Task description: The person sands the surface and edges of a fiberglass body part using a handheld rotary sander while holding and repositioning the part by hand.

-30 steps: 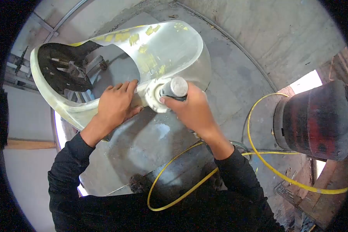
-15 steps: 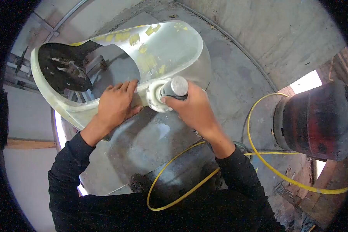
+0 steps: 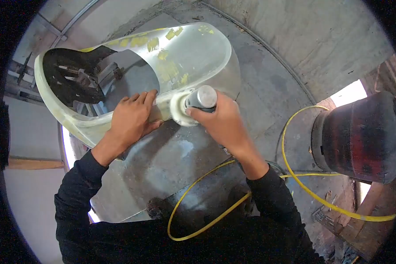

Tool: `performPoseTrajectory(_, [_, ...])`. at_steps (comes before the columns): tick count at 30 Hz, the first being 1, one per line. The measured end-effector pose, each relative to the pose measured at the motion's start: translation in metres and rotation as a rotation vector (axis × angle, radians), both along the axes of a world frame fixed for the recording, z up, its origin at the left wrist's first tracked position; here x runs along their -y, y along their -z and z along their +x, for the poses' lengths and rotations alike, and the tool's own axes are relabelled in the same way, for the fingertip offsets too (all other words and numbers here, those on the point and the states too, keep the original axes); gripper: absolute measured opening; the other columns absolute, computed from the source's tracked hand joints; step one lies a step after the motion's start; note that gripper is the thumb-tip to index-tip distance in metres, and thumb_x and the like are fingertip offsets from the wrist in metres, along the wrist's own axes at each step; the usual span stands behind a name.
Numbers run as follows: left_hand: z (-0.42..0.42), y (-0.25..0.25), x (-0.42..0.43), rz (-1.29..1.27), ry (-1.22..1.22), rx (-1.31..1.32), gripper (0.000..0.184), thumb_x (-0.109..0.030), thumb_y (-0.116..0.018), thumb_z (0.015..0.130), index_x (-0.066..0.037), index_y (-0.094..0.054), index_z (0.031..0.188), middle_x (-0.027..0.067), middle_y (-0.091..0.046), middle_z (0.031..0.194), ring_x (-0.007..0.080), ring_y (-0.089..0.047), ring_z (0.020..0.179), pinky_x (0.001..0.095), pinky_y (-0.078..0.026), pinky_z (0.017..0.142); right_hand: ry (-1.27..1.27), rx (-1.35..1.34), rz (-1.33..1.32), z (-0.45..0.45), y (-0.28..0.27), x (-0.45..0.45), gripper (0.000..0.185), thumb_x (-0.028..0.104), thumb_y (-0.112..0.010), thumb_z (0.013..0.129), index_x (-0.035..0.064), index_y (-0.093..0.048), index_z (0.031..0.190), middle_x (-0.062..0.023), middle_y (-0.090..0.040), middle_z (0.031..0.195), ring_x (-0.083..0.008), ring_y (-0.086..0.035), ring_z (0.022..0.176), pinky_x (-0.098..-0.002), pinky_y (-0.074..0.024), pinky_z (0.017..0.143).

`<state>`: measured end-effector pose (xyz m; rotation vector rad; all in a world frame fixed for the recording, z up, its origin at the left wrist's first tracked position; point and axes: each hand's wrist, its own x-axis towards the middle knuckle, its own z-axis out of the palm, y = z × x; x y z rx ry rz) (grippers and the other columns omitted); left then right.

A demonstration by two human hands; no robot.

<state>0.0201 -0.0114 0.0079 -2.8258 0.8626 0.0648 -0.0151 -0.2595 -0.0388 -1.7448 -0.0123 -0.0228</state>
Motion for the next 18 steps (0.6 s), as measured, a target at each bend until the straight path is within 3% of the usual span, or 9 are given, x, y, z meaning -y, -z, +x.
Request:
performPoseTrajectory(7, [0.0, -0.001, 0.001, 0.01, -0.013, -0.001, 0.077, -0.04, -0.087, 0.079, -0.003, -0.052, 0.136, 0.0124, -0.069, 0.111, 0.0313, -0.07, 0.105, 0.0432, -0.055, 0.089, 0.007, -0.13, 0.045, 0.003, 0.001, 0.019, 0.021, 0.017, -0.082, 0.089, 0.0012, -0.072, 0.098, -0.0004, -0.066, 0.073, -0.0072, -0.059, 0.058, -0.026, -0.0442, 0.05])
performPoseTrajectory(10, [0.0, 0.0, 0.0, 0.009, -0.015, -0.001, 0.077, -0.041, -0.087, 0.079, -0.003, -0.053, 0.136, 0.0125, -0.07, 0.11, 0.0315, -0.07, 0.105, 0.043, -0.055, 0.089, 0.035, -0.141, -0.003, 0.005, 0.007, 0.026, 0.029, 0.02, -0.083, 0.086, -0.001, -0.073, 0.104, -0.0006, -0.07, 0.078, -0.0093, -0.061, 0.063, -0.0297, -0.0506, 0.059])
performPoseTrajectory(13, [0.0, -0.002, 0.001, 0.006, -0.012, -0.005, 0.078, -0.041, -0.087, 0.079, -0.002, -0.052, 0.137, 0.0128, -0.07, 0.11, 0.0318, -0.07, 0.106, 0.043, -0.055, 0.089, -0.011, -0.065, 0.06, 0.004, 0.004, 0.018, 0.023, 0.018, -0.082, 0.089, 0.0009, -0.071, 0.1, -0.0004, -0.068, 0.075, -0.0069, -0.059, 0.06, -0.0259, -0.0451, 0.051])
performPoseTrajectory(18, [0.001, 0.0, 0.001, -0.003, -0.003, -0.011, 0.078, -0.04, -0.087, 0.079, -0.002, -0.052, 0.137, 0.0132, -0.07, 0.111, 0.0323, -0.07, 0.106, 0.0433, -0.055, 0.088, 0.0, 0.018, -0.02, -0.003, 0.0, -0.004, 0.025, 0.017, -0.084, 0.088, 0.0012, -0.071, 0.102, 0.0005, -0.067, 0.076, -0.0064, -0.059, 0.06, -0.0264, -0.0471, 0.052])
